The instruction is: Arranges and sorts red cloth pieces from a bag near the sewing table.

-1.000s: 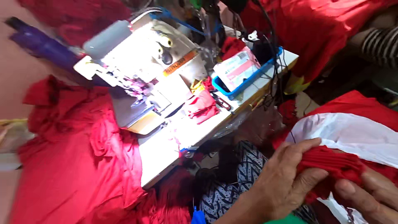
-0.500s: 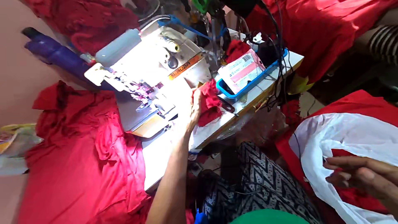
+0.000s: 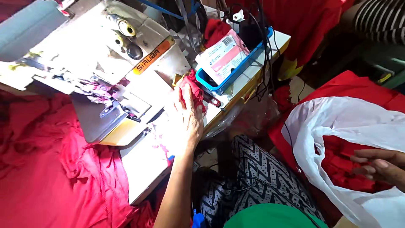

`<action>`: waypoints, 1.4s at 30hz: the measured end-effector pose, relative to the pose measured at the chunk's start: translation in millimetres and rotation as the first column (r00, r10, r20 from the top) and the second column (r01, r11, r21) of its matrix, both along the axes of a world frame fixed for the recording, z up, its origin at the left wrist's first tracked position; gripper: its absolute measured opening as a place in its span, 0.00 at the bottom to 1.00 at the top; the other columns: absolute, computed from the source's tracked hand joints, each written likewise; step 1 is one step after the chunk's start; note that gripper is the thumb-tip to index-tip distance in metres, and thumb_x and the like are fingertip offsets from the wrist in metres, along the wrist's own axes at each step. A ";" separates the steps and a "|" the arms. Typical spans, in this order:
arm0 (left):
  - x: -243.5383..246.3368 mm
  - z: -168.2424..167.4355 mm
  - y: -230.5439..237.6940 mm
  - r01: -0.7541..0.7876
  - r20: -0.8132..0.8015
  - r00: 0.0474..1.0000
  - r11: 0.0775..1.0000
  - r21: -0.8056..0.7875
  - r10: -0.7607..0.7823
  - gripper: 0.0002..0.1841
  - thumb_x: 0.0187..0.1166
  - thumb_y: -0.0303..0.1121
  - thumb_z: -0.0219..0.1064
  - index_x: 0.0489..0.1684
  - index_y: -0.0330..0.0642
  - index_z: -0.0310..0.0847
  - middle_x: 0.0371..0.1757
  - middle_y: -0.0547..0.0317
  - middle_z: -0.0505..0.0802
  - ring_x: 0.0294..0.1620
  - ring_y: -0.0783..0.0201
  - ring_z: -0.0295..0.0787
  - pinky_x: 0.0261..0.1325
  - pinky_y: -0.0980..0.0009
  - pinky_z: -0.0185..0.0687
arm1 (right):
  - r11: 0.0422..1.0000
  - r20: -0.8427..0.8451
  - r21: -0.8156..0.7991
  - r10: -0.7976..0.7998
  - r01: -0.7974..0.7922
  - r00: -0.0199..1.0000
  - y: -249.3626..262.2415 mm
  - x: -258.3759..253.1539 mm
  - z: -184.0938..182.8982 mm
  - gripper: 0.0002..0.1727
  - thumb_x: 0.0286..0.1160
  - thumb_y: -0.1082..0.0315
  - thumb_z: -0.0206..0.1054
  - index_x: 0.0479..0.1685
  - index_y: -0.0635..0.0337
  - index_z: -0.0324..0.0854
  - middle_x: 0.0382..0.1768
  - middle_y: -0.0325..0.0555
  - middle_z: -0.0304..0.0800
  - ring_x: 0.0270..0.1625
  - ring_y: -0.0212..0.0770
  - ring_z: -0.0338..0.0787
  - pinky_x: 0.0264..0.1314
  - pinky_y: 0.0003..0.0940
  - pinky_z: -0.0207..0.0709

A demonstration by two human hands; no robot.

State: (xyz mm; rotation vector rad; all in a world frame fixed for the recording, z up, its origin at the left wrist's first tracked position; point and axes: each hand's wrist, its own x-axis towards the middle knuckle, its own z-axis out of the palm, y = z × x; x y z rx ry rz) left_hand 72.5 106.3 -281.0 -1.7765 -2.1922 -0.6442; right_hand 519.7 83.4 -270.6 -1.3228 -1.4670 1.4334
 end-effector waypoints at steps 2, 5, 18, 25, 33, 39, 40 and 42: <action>3.2 1.4 0.9 -0.043 0.037 0.998 0.999 0.028 0.042 0.33 0.88 0.40 0.58 0.93 0.48 0.54 0.89 0.33 0.63 0.86 0.31 0.60 0.82 0.36 0.57 | 1.000 0.029 0.000 0.014 -0.014 0.999 -1.2 -4.3 -2.8 0.13 0.80 0.69 0.56 0.56 0.56 0.83 0.46 0.24 0.94 0.42 0.23 0.93 0.48 0.21 0.88; 8.0 -2.9 0.7 -0.090 0.102 0.992 0.991 0.101 0.080 0.31 0.86 0.36 0.59 0.90 0.46 0.59 0.84 0.30 0.68 0.81 0.30 0.67 0.74 0.33 0.64 | 0.999 0.046 0.000 0.047 -0.047 0.998 -2.6 -4.3 -6.2 0.13 0.78 0.69 0.59 0.56 0.58 0.83 0.46 0.24 0.94 0.44 0.22 0.93 0.50 0.21 0.88; -9.8 -8.0 41.3 -0.014 0.123 0.992 0.990 0.139 -0.003 0.26 0.81 0.24 0.56 0.82 0.34 0.69 0.77 0.20 0.73 0.80 0.24 0.66 0.78 0.32 0.58 | 0.997 0.107 0.082 -0.002 -0.007 0.994 2.7 8.5 -25.3 0.13 0.78 0.63 0.62 0.54 0.57 0.85 0.42 0.26 0.95 0.41 0.23 0.93 0.45 0.20 0.88; -18.0 -9.7 42.9 0.041 0.155 0.986 0.986 0.159 -0.066 0.27 0.83 0.27 0.57 0.84 0.34 0.65 0.80 0.19 0.69 0.82 0.24 0.64 0.80 0.35 0.57 | 0.991 0.392 0.077 -0.132 0.110 0.910 3.0 46.8 -41.8 0.14 0.82 0.67 0.59 0.53 0.68 0.84 0.40 0.42 0.91 0.37 0.26 0.89 0.45 0.25 0.85; -1.6 -7.1 16.7 -0.061 0.161 0.987 0.966 0.251 0.021 0.30 0.87 0.52 0.58 0.82 0.42 0.69 0.86 0.34 0.69 0.85 0.36 0.66 0.84 0.43 0.59 | 0.999 0.547 0.023 0.026 -0.046 0.837 14.5 43.6 -74.9 0.12 0.83 0.75 0.61 0.53 0.76 0.85 0.45 0.66 0.90 0.46 0.53 0.90 0.56 0.53 0.80; -3.7 -4.3 21.1 -0.045 0.183 0.983 0.970 0.238 0.001 0.28 0.89 0.44 0.55 0.82 0.34 0.67 0.84 0.27 0.69 0.86 0.33 0.62 0.87 0.46 0.52 | 0.980 0.655 0.140 0.014 -0.139 0.755 57.7 2.2 -63.9 0.20 0.80 0.79 0.64 0.69 0.77 0.78 0.61 0.75 0.85 0.60 0.70 0.88 0.67 0.67 0.76; -3.8 -4.1 20.9 -0.047 0.186 0.983 0.972 0.231 0.003 0.28 0.89 0.44 0.55 0.81 0.35 0.67 0.84 0.27 0.69 0.86 0.33 0.62 0.87 0.46 0.53 | 0.966 0.667 0.199 -0.011 -0.164 0.745 65.8 -4.6 -57.6 0.18 0.81 0.80 0.62 0.68 0.75 0.79 0.59 0.74 0.87 0.58 0.71 0.89 0.65 0.68 0.77; -5.6 -6.5 21.1 -0.038 0.197 0.980 0.972 0.233 -0.009 0.27 0.90 0.44 0.55 0.80 0.35 0.69 0.83 0.28 0.70 0.86 0.34 0.63 0.88 0.47 0.53 | 0.943 0.683 0.259 -0.028 -0.206 0.730 82.6 -16.7 -42.0 0.18 0.83 0.81 0.58 0.68 0.74 0.80 0.60 0.75 0.85 0.61 0.73 0.86 0.66 0.70 0.74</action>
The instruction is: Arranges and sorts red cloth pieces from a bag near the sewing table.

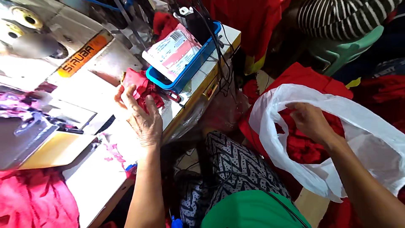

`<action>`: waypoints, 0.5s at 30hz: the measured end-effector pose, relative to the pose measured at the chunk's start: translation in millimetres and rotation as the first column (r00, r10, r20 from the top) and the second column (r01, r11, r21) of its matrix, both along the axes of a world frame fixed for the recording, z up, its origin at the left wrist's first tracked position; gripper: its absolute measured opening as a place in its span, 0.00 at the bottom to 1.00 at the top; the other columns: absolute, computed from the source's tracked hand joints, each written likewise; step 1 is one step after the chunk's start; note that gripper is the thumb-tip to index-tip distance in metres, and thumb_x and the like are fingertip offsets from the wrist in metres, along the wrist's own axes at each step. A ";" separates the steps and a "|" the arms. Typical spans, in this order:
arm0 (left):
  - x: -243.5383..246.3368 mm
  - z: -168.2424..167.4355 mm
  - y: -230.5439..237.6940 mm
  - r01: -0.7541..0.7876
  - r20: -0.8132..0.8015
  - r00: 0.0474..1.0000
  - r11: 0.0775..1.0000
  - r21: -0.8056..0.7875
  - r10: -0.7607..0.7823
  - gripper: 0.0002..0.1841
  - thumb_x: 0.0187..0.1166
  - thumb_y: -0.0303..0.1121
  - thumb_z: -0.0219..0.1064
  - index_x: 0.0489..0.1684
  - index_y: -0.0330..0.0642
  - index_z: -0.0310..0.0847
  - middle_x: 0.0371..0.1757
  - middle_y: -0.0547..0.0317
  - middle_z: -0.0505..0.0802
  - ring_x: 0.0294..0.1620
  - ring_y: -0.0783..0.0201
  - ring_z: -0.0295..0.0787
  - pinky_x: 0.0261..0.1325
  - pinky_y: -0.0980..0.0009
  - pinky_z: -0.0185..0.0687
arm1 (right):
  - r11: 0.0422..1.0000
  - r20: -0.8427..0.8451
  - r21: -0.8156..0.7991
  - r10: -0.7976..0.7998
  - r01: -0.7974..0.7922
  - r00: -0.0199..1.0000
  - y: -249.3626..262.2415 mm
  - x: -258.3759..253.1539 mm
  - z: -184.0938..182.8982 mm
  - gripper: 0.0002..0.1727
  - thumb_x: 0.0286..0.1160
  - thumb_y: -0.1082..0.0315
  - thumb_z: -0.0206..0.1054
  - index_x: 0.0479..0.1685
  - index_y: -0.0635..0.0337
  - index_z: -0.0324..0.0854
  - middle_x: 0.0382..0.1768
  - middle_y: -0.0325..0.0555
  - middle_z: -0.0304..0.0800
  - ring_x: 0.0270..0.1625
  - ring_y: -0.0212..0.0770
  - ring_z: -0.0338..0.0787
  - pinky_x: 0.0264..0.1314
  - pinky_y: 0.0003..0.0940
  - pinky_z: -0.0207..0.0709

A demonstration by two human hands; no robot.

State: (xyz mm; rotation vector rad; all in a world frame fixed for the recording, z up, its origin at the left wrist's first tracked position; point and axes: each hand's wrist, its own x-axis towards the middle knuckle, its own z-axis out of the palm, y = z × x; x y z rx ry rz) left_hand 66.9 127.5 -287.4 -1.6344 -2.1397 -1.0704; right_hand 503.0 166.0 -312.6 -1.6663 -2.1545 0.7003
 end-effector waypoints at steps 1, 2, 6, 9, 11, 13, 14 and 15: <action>-0.2 -0.9 1.0 0.005 0.002 1.000 1.000 0.002 -0.005 0.26 0.90 0.43 0.55 0.79 0.35 0.70 0.82 0.27 0.71 0.85 0.34 0.63 0.87 0.47 0.53 | 1.000 0.012 0.021 0.023 -0.023 1.000 8.8 -3.5 6.9 0.17 0.83 0.81 0.56 0.67 0.74 0.80 0.63 0.75 0.84 0.64 0.74 0.85 0.69 0.70 0.72; -0.3 -1.4 2.3 0.005 0.000 1.000 1.000 0.006 -0.005 0.25 0.89 0.42 0.55 0.78 0.34 0.71 0.81 0.27 0.72 0.85 0.34 0.64 0.87 0.48 0.54 | 0.998 0.018 0.047 0.042 -0.043 0.999 17.7 -4.9 11.4 0.17 0.83 0.81 0.55 0.66 0.74 0.82 0.62 0.75 0.84 0.65 0.74 0.85 0.69 0.70 0.72; 0.8 -2.0 3.3 -0.001 -0.014 1.000 1.000 0.008 0.001 0.22 0.89 0.40 0.55 0.73 0.34 0.75 0.79 0.28 0.75 0.83 0.35 0.66 0.86 0.50 0.56 | 0.996 0.042 0.080 0.040 -0.043 0.998 35.9 -0.5 14.2 0.14 0.82 0.83 0.55 0.53 0.76 0.86 0.53 0.75 0.88 0.58 0.73 0.88 0.64 0.71 0.74; -0.5 -2.1 8.8 0.006 -0.039 0.999 0.998 0.063 -0.003 0.21 0.86 0.37 0.57 0.69 0.32 0.78 0.74 0.26 0.79 0.80 0.33 0.70 0.85 0.51 0.56 | 0.999 0.098 0.024 -0.032 0.030 0.995 27.5 6.8 4.7 0.10 0.82 0.80 0.60 0.45 0.75 0.87 0.44 0.73 0.89 0.50 0.73 0.89 0.55 0.73 0.76; -0.7 -2.2 9.3 0.012 -0.041 0.999 0.997 0.077 -0.009 0.21 0.87 0.37 0.57 0.69 0.31 0.79 0.73 0.25 0.79 0.80 0.33 0.70 0.85 0.52 0.56 | 0.993 0.137 -0.016 -0.111 0.114 0.984 15.0 12.0 -5.4 0.08 0.80 0.77 0.65 0.44 0.75 0.87 0.42 0.72 0.90 0.48 0.73 0.90 0.52 0.75 0.76; -0.6 -2.0 9.1 0.016 -0.038 0.999 0.997 0.079 -0.013 0.21 0.86 0.37 0.57 0.68 0.31 0.79 0.73 0.24 0.79 0.80 0.33 0.70 0.85 0.52 0.56 | 0.986 0.168 -0.039 -0.151 0.160 0.974 4.3 19.2 -18.0 0.09 0.77 0.77 0.70 0.50 0.75 0.87 0.47 0.74 0.90 0.54 0.75 0.89 0.57 0.77 0.75; -0.8 -1.9 8.7 0.017 -0.039 0.999 0.997 0.074 -0.014 0.21 0.86 0.37 0.57 0.68 0.31 0.79 0.73 0.24 0.79 0.80 0.33 0.70 0.85 0.52 0.57 | 0.989 0.168 -0.024 -0.140 0.146 0.976 -1.3 22.9 -24.7 0.14 0.73 0.78 0.72 0.56 0.74 0.85 0.52 0.76 0.88 0.59 0.77 0.86 0.60 0.78 0.73; -0.9 -1.6 7.8 0.017 -0.036 0.999 0.998 0.062 -0.015 0.21 0.87 0.38 0.56 0.69 0.31 0.79 0.74 0.25 0.78 0.80 0.33 0.70 0.84 0.51 0.57 | 0.996 0.161 0.000 -0.092 0.094 0.983 -6.0 26.4 -31.9 0.23 0.67 0.79 0.76 0.64 0.73 0.82 0.59 0.78 0.84 0.65 0.79 0.82 0.66 0.79 0.70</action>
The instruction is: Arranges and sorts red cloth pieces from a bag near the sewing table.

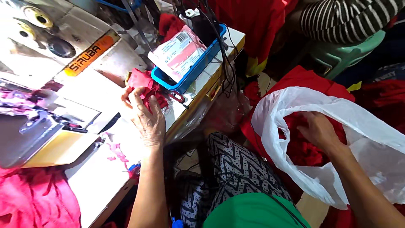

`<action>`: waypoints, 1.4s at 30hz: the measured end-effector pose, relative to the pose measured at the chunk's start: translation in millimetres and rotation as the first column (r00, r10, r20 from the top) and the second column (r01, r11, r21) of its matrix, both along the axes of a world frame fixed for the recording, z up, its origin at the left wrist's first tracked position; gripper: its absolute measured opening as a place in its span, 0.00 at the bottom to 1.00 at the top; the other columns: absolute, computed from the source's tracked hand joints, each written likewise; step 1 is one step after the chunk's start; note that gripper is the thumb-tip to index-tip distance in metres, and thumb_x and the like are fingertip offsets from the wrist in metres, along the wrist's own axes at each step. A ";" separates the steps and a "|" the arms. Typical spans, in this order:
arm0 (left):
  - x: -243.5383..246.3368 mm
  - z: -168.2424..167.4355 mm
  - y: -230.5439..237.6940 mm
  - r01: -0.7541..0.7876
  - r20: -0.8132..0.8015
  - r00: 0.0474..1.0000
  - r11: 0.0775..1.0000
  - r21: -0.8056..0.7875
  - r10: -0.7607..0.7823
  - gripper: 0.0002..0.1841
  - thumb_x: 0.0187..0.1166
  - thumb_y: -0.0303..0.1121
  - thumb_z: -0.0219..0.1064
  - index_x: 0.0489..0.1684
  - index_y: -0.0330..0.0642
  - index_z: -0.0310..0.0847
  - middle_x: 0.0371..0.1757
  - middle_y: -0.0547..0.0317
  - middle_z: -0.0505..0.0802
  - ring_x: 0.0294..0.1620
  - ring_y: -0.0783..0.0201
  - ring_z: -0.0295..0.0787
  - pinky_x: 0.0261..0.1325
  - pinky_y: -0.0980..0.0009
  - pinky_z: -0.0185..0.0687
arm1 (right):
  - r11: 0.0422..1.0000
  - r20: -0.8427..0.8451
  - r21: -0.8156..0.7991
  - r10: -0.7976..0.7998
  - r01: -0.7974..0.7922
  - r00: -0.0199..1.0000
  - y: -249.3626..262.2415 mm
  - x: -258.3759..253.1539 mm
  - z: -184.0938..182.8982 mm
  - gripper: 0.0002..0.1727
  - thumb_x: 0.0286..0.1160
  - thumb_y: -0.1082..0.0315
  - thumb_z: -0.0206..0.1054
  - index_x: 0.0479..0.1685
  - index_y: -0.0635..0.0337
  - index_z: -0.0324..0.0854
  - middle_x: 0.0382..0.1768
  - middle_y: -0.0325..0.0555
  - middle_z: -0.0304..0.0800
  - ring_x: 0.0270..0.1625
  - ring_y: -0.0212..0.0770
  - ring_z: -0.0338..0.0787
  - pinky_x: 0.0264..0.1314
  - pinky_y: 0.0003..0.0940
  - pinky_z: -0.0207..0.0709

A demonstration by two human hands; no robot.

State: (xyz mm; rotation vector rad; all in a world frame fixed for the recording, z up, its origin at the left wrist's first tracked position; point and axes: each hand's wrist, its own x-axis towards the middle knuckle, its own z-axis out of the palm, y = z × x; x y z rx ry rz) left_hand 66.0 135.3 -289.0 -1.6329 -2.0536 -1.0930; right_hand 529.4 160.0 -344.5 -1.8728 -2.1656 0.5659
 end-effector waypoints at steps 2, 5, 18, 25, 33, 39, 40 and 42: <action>0.5 1.4 -5.3 -0.005 0.027 1.000 0.998 -0.070 0.007 0.22 0.89 0.39 0.54 0.73 0.33 0.75 0.79 0.28 0.74 0.83 0.34 0.66 0.86 0.48 0.56 | 0.989 0.003 0.033 0.146 -0.146 0.989 -6.5 1.6 -13.5 0.38 0.57 0.79 0.81 0.76 0.69 0.76 0.67 0.78 0.80 0.71 0.81 0.77 0.72 0.80 0.64; 0.9 1.1 -2.0 -0.003 0.022 1.000 0.999 -0.045 0.004 0.22 0.88 0.38 0.55 0.71 0.32 0.77 0.77 0.26 0.76 0.82 0.33 0.68 0.85 0.49 0.56 | 0.967 0.062 0.062 0.243 -0.247 0.968 -9.9 -13.2 -29.1 0.28 0.65 0.80 0.74 0.70 0.66 0.81 0.62 0.72 0.86 0.65 0.78 0.84 0.66 0.79 0.69; 1.1 0.4 0.2 0.022 0.032 0.999 1.000 0.011 -0.022 0.20 0.87 0.35 0.56 0.67 0.29 0.80 0.73 0.24 0.79 0.79 0.33 0.71 0.84 0.50 0.58 | 0.976 0.184 0.085 0.183 -0.201 0.966 -3.5 -31.8 -55.6 0.13 0.73 0.80 0.67 0.55 0.74 0.85 0.50 0.77 0.88 0.57 0.79 0.87 0.56 0.75 0.75; 0.0 -2.5 0.6 0.016 0.024 1.000 0.999 0.030 -0.016 0.19 0.87 0.36 0.57 0.66 0.31 0.81 0.72 0.25 0.80 0.78 0.32 0.72 0.84 0.48 0.58 | 0.987 0.292 -0.063 0.157 -0.145 0.944 0.4 -39.4 -43.5 0.17 0.77 0.78 0.65 0.64 0.68 0.83 0.57 0.73 0.88 0.59 0.76 0.87 0.54 0.74 0.75; 2.0 -1.9 -6.7 -0.007 0.048 0.999 0.999 -0.034 0.008 0.20 0.89 0.39 0.56 0.70 0.37 0.79 0.78 0.34 0.77 0.82 0.38 0.69 0.85 0.47 0.59 | 0.994 0.280 0.001 0.104 -0.109 0.954 1.3 -45.9 -55.6 0.11 0.76 0.80 0.63 0.53 0.77 0.84 0.51 0.77 0.88 0.57 0.78 0.87 0.53 0.74 0.75; -2.9 -4.2 1.9 0.023 0.029 0.999 0.999 0.039 -0.024 0.18 0.87 0.34 0.57 0.65 0.32 0.82 0.71 0.28 0.82 0.77 0.35 0.73 0.83 0.50 0.60 | 0.965 -0.004 0.254 0.066 -0.062 0.998 -15.9 -28.0 -42.4 0.16 0.71 0.85 0.63 0.58 0.82 0.81 0.60 0.85 0.80 0.66 0.85 0.80 0.59 0.77 0.74; -3.7 -4.8 2.0 0.026 0.026 0.999 0.999 0.040 -0.027 0.18 0.87 0.34 0.57 0.65 0.31 0.82 0.71 0.27 0.82 0.77 0.35 0.74 0.82 0.50 0.60 | 0.965 -0.064 0.260 0.051 -0.033 0.997 -19.6 -24.3 -37.7 0.18 0.72 0.84 0.62 0.61 0.82 0.80 0.65 0.85 0.78 0.69 0.85 0.78 0.64 0.77 0.73; -2.9 -5.4 -2.4 0.017 0.028 0.999 1.000 0.002 -0.017 0.19 0.89 0.36 0.55 0.68 0.34 0.80 0.74 0.30 0.79 0.80 0.36 0.72 0.83 0.49 0.60 | 0.947 -0.166 0.321 0.033 0.022 0.986 -25.1 -14.0 -35.9 0.22 0.74 0.79 0.61 0.68 0.78 0.80 0.73 0.82 0.74 0.74 0.81 0.76 0.70 0.75 0.70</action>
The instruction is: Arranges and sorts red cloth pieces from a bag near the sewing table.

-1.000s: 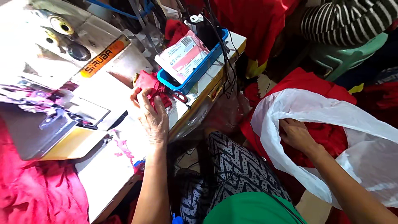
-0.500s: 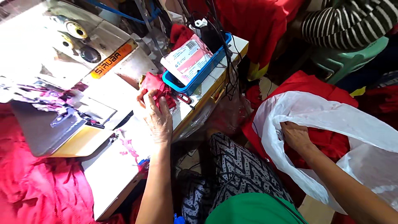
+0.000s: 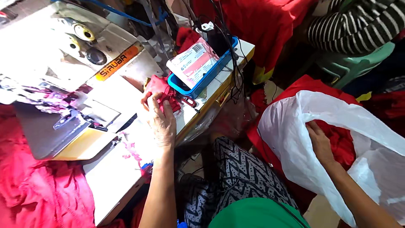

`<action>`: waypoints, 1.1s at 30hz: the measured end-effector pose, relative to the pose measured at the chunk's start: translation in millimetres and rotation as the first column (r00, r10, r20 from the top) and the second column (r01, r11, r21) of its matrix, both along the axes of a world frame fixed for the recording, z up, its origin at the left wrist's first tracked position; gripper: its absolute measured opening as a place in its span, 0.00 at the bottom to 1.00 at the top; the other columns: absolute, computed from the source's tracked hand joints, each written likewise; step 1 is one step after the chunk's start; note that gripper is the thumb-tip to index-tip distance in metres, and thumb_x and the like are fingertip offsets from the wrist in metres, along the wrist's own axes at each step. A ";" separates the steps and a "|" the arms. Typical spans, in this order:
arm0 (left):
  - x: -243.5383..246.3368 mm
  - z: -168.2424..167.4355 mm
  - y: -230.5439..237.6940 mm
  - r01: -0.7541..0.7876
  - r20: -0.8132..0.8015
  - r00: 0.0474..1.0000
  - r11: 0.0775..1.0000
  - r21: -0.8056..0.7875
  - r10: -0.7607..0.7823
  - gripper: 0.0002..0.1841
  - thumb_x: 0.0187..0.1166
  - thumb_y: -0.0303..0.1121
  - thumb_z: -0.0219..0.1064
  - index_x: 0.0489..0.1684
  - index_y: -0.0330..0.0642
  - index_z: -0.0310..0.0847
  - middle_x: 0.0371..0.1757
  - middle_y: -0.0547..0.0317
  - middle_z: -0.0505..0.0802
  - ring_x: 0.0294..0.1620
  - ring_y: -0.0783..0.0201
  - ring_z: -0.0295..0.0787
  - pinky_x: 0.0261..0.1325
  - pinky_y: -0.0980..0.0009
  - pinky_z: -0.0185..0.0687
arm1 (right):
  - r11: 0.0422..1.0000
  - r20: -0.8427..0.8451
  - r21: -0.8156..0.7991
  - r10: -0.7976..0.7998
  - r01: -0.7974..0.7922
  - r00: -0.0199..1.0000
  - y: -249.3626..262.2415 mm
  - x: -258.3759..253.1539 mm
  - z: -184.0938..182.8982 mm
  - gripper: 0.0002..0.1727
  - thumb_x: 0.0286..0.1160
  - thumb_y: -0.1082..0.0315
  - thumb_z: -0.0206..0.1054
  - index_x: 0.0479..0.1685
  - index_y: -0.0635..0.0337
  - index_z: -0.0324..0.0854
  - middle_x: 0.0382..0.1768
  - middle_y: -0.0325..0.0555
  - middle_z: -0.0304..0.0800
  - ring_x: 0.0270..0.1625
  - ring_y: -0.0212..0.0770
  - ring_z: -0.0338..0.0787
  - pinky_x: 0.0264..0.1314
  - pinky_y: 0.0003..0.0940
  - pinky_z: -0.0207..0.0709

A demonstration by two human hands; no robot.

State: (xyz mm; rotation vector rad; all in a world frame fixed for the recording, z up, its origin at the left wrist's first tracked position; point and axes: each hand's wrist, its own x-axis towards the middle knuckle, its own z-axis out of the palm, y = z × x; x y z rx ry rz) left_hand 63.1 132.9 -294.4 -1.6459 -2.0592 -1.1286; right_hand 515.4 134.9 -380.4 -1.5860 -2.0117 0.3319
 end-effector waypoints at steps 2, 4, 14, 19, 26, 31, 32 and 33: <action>3.4 0.6 -6.3 -0.017 -0.009 1.000 1.000 -0.019 0.016 0.19 0.90 0.38 0.55 0.70 0.37 0.79 0.77 0.33 0.78 0.82 0.37 0.70 0.83 0.48 0.61 | 0.996 -0.071 0.084 -0.001 0.007 0.997 -1.2 15.1 -7.6 0.26 0.70 0.75 0.66 0.70 0.76 0.79 0.74 0.79 0.75 0.75 0.78 0.78 0.71 0.72 0.71; 5.2 1.2 -8.8 -0.026 -0.011 1.000 0.999 -0.019 0.025 0.19 0.90 0.39 0.55 0.70 0.39 0.78 0.78 0.34 0.77 0.82 0.38 0.70 0.83 0.47 0.62 | 0.988 -0.093 0.157 0.001 0.014 0.996 -3.5 30.2 -12.6 0.29 0.68 0.69 0.69 0.70 0.77 0.78 0.70 0.76 0.81 0.73 0.74 0.81 0.73 0.68 0.72; 4.9 2.9 -8.9 -0.052 0.008 0.999 0.997 -0.058 0.053 0.20 0.90 0.41 0.54 0.73 0.40 0.77 0.80 0.34 0.76 0.82 0.36 0.69 0.83 0.44 0.61 | 0.892 -0.623 -0.293 -0.452 0.345 0.639 -29.1 51.4 16.2 0.25 0.52 0.73 0.75 0.54 0.68 0.76 0.40 0.36 0.85 0.38 0.22 0.88 0.41 0.23 0.86; 2.6 3.0 -3.6 -0.041 0.039 0.998 0.998 -0.053 0.043 0.20 0.89 0.38 0.54 0.71 0.36 0.78 0.78 0.30 0.77 0.81 0.35 0.69 0.84 0.45 0.58 | 0.771 -0.684 -0.530 -0.634 0.353 0.360 -38.3 45.6 49.6 0.16 0.68 0.81 0.66 0.53 0.60 0.73 0.36 0.34 0.87 0.31 0.27 0.91 0.34 0.26 0.90; 5.3 3.9 -8.1 -0.073 0.016 0.997 0.996 -0.042 0.073 0.20 0.90 0.41 0.53 0.72 0.40 0.78 0.79 0.34 0.77 0.81 0.36 0.71 0.81 0.43 0.62 | 0.734 -0.706 -0.594 -0.672 0.330 0.224 -40.5 48.2 62.6 0.10 0.79 0.78 0.62 0.52 0.57 0.74 0.32 0.34 0.89 0.29 0.28 0.92 0.33 0.27 0.90; 4.5 4.2 -8.0 -0.075 0.005 0.997 0.997 -0.031 0.075 0.19 0.90 0.39 0.54 0.71 0.39 0.78 0.78 0.35 0.78 0.80 0.38 0.72 0.82 0.46 0.62 | 0.745 -0.739 -0.617 -0.659 0.254 0.136 -41.3 52.1 62.9 0.07 0.82 0.76 0.55 0.46 0.53 0.74 0.28 0.31 0.89 0.27 0.26 0.90 0.30 0.23 0.87; 4.9 4.4 -8.4 -0.082 0.006 0.997 0.996 -0.026 0.082 0.19 0.90 0.39 0.55 0.71 0.39 0.78 0.78 0.34 0.77 0.81 0.37 0.72 0.82 0.46 0.63 | 0.746 -0.748 -0.626 -0.657 0.228 0.098 -42.1 52.4 65.8 0.08 0.84 0.73 0.52 0.42 0.51 0.74 0.26 0.29 0.89 0.25 0.24 0.89 0.27 0.21 0.85; 6.0 6.1 -9.3 -0.088 0.013 0.996 0.996 -0.018 0.088 0.20 0.90 0.39 0.55 0.72 0.38 0.78 0.79 0.33 0.77 0.81 0.37 0.71 0.82 0.46 0.63 | 0.754 -0.759 -0.627 -0.648 0.193 0.062 -44.0 51.6 71.7 0.11 0.87 0.70 0.48 0.39 0.48 0.75 0.24 0.28 0.89 0.25 0.23 0.89 0.26 0.19 0.84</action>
